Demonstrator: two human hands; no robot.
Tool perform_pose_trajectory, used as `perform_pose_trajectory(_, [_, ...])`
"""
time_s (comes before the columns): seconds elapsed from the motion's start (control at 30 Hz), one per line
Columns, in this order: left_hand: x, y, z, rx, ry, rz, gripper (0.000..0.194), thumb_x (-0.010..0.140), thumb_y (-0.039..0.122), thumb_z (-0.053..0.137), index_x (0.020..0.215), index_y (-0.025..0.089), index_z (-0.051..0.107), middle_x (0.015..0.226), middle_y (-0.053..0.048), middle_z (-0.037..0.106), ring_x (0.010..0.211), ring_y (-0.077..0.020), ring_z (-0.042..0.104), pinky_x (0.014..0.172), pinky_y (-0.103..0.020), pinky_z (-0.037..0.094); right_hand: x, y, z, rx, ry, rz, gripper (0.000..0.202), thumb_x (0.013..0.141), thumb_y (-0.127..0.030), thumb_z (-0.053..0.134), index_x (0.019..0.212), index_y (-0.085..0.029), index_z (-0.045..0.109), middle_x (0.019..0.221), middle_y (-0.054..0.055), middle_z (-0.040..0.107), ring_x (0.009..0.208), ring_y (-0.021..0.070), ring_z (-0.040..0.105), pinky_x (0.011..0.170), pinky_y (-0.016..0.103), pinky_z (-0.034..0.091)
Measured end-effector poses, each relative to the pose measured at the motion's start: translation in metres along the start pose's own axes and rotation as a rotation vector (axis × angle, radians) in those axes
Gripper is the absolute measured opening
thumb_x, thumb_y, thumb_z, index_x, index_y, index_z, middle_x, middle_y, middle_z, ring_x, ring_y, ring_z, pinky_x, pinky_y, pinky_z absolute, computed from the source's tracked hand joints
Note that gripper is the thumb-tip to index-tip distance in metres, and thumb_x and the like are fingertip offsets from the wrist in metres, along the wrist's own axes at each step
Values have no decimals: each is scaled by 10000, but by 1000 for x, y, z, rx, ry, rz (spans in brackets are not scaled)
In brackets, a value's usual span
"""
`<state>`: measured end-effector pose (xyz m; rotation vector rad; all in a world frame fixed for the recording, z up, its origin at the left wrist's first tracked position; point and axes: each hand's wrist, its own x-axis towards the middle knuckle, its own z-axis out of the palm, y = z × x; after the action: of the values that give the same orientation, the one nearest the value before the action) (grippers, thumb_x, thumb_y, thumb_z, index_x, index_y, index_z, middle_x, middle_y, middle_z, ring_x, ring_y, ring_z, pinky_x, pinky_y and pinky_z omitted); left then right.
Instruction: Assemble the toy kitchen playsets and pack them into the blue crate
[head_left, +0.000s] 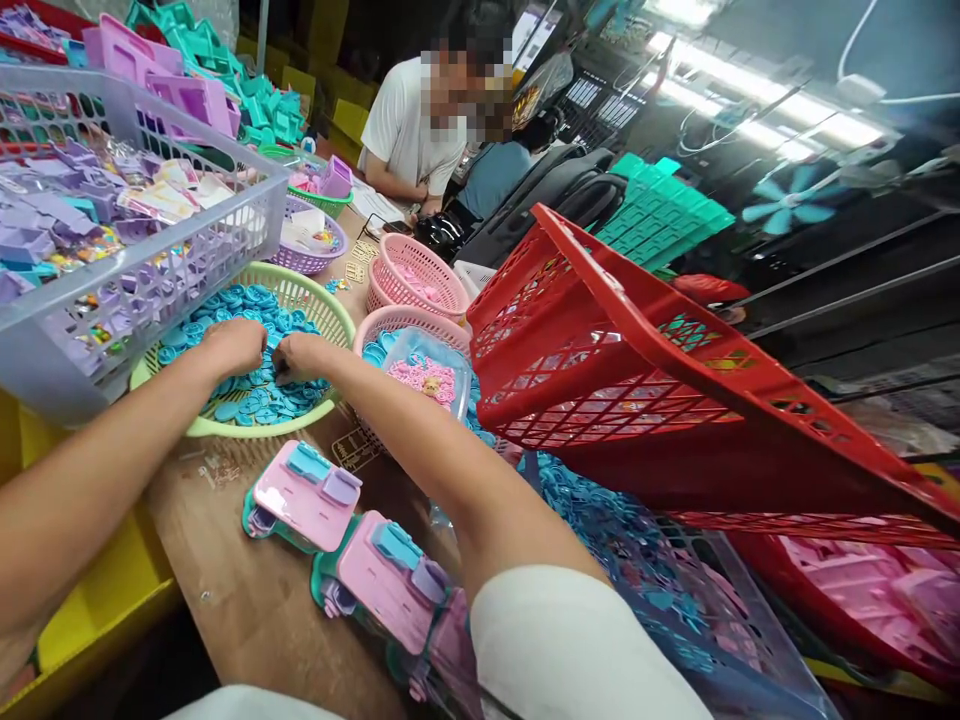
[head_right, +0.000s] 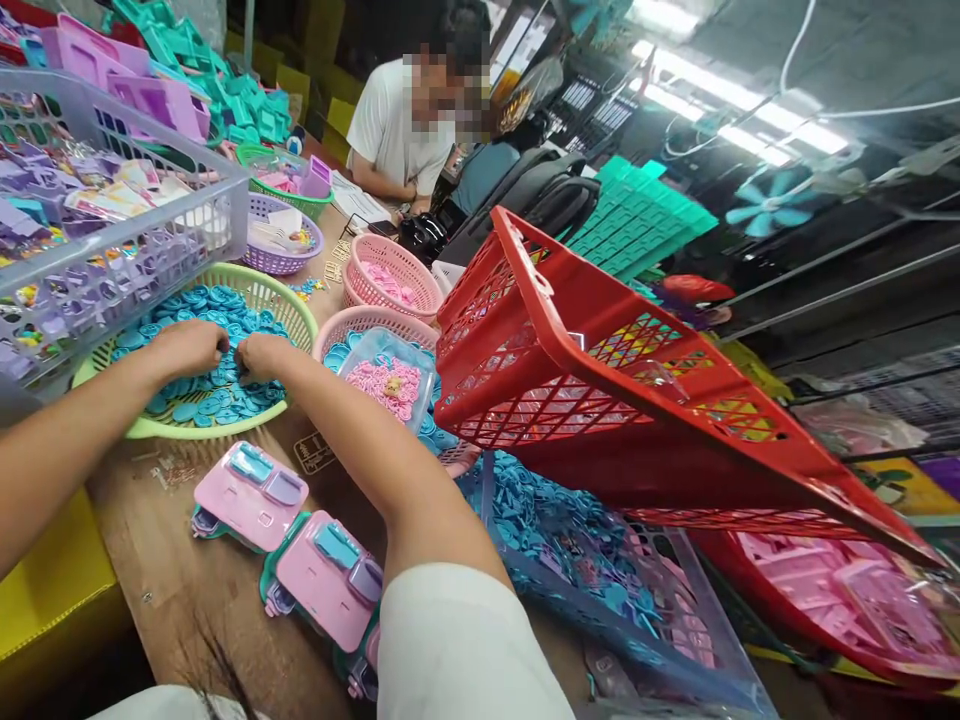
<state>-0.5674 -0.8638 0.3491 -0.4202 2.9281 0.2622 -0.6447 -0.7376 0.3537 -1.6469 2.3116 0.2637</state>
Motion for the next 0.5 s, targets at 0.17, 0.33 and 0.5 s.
perform_pose_trajectory(0.17, [-3,6,3,-70,2,68,296,770,227,649,1024,213,802,1047,-118,805,1015,-294,734,799,-283,527,1,6,0,-31,31,85,209,945,-248,732,1092,-126,816,1083,155,812,997,254,743,777,276,484])
perform_pose_trajectory(0.33, [-6,14,16,-104,-62,152,143,636,196,770,779,200,760,847,-110,780,962,-325,732,801,-304,528,3,4,5,-39,1,105,203,893,-218,766,1051,-101,816,1077,184,809,1002,282,754,781,285,510])
perform_pose_trajectory(0.5, [-1,11,18,-233,-48,117,117,609,215,779,684,204,691,823,-88,768,970,-312,734,841,-308,542,-7,6,-4,9,54,138,182,955,-146,651,1049,-83,792,1089,173,805,1027,251,744,823,274,506])
